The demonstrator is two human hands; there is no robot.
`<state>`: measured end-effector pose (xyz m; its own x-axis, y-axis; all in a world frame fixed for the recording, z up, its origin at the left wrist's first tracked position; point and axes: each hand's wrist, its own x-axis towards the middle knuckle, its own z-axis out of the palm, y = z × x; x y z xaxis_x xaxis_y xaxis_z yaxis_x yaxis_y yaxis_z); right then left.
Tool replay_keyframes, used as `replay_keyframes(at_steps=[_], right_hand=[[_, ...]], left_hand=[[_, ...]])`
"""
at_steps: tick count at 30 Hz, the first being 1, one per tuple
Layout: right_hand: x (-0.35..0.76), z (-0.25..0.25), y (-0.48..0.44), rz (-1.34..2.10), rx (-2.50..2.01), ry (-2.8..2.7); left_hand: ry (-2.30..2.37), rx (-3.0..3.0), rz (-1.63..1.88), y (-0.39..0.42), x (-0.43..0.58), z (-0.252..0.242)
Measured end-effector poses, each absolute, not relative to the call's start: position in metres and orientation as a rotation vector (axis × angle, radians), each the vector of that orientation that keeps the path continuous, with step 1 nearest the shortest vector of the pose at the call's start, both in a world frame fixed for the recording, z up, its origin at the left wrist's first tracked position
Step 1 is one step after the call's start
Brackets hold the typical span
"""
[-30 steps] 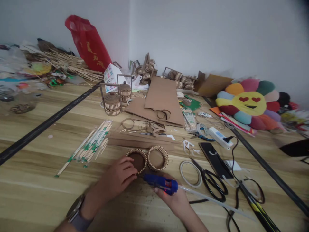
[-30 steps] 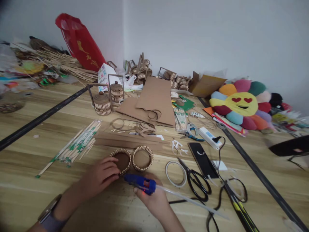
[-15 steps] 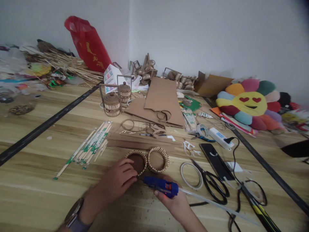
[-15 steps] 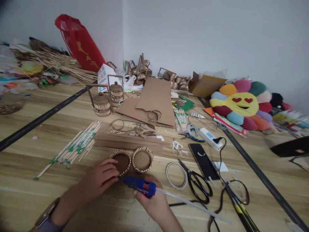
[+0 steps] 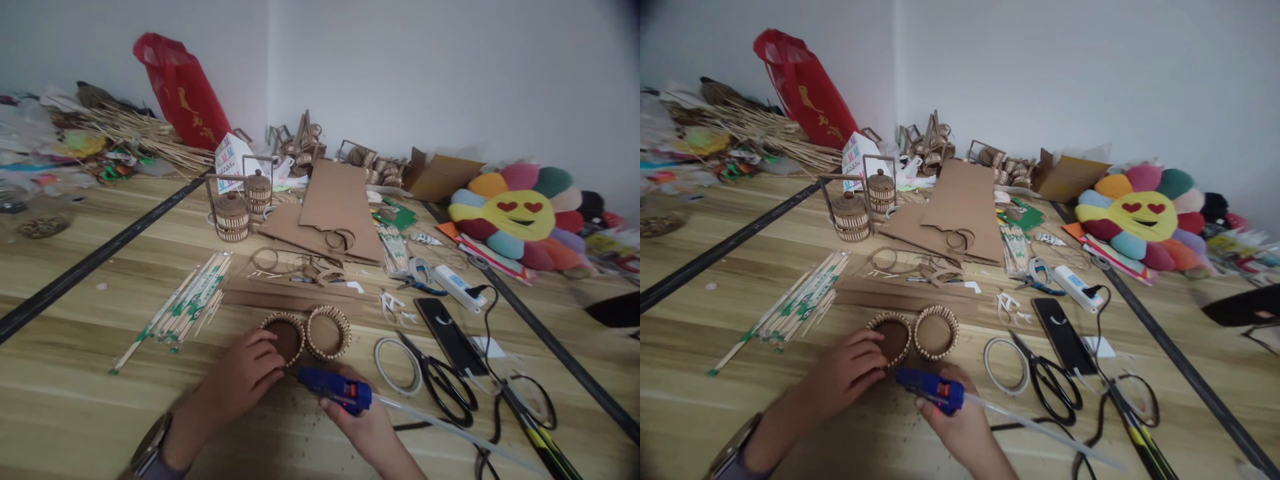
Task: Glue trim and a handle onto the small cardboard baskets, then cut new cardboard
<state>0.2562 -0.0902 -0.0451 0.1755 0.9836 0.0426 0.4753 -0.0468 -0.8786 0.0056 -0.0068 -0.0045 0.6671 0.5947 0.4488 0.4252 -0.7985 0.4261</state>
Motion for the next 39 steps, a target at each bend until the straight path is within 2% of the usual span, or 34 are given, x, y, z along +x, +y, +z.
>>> replay_keyframes(at_steps=[12, 21, 39], right_hand=[[0.261, -0.048, -0.09, 0.649, -1.664, -1.473], [0.26, -0.014, -0.084, 0.876, -1.589, -1.501], [0.257, -0.013, -0.083, 0.839, -1.592, -1.51]], left_hand=[[0.829, 2.615, 0.84, -0.008, 0.006, -0.005], [0.824, 2.629, 0.839, -0.006, 0.005, -0.001], [0.813, 2.63, 0.807, -0.005, 0.003, 0.001]])
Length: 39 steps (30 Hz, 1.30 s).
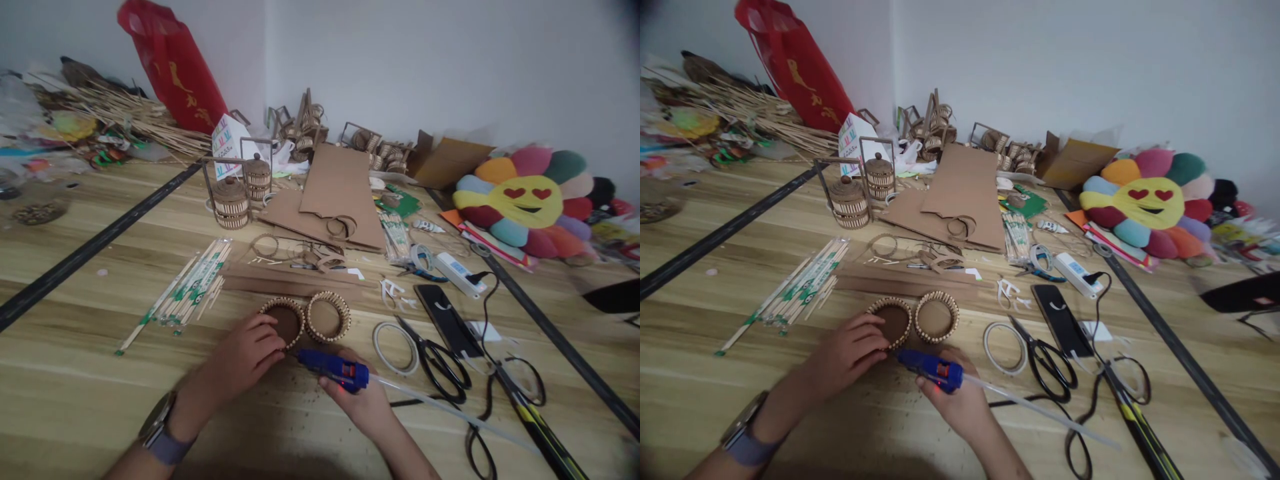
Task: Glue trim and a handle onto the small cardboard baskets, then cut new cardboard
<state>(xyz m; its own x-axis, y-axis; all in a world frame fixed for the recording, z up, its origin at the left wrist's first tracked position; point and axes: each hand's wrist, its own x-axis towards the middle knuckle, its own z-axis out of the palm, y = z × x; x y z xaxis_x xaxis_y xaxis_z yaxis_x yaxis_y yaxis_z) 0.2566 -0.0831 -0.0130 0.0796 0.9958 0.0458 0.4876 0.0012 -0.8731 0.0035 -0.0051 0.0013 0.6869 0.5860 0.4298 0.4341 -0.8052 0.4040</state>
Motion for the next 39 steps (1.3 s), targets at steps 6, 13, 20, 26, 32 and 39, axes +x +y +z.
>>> replay_keyframes(at_steps=[6, 13, 20, 26, 32, 39], right_hand=[[0.257, -0.012, -0.083, 0.817, -1.589, -1.545], [0.257, -0.009, -0.083, 0.803, -1.579, -1.566], [0.26, -0.006, -0.081, 0.816, -1.51, -1.685], [0.262, -0.008, -0.081, 0.89, -1.465, -1.691], [0.26, -0.003, -0.08, 0.941, -1.448, -1.674], [0.26, -0.001, -0.08, 0.914, -1.468, -1.678]], left_hand=[[0.805, 2.645, 0.84, -0.005, 0.004, 0.001], [0.807, 2.634, 0.863, -0.006, 0.005, 0.002], [0.814, 2.66, 0.861, -0.006, 0.005, 0.002], [0.82, 2.656, 0.857, -0.006, 0.004, 0.001], [0.831, 2.665, 0.85, -0.007, 0.005, 0.003], [0.809, 2.667, 0.866, -0.007, 0.006, 0.001]])
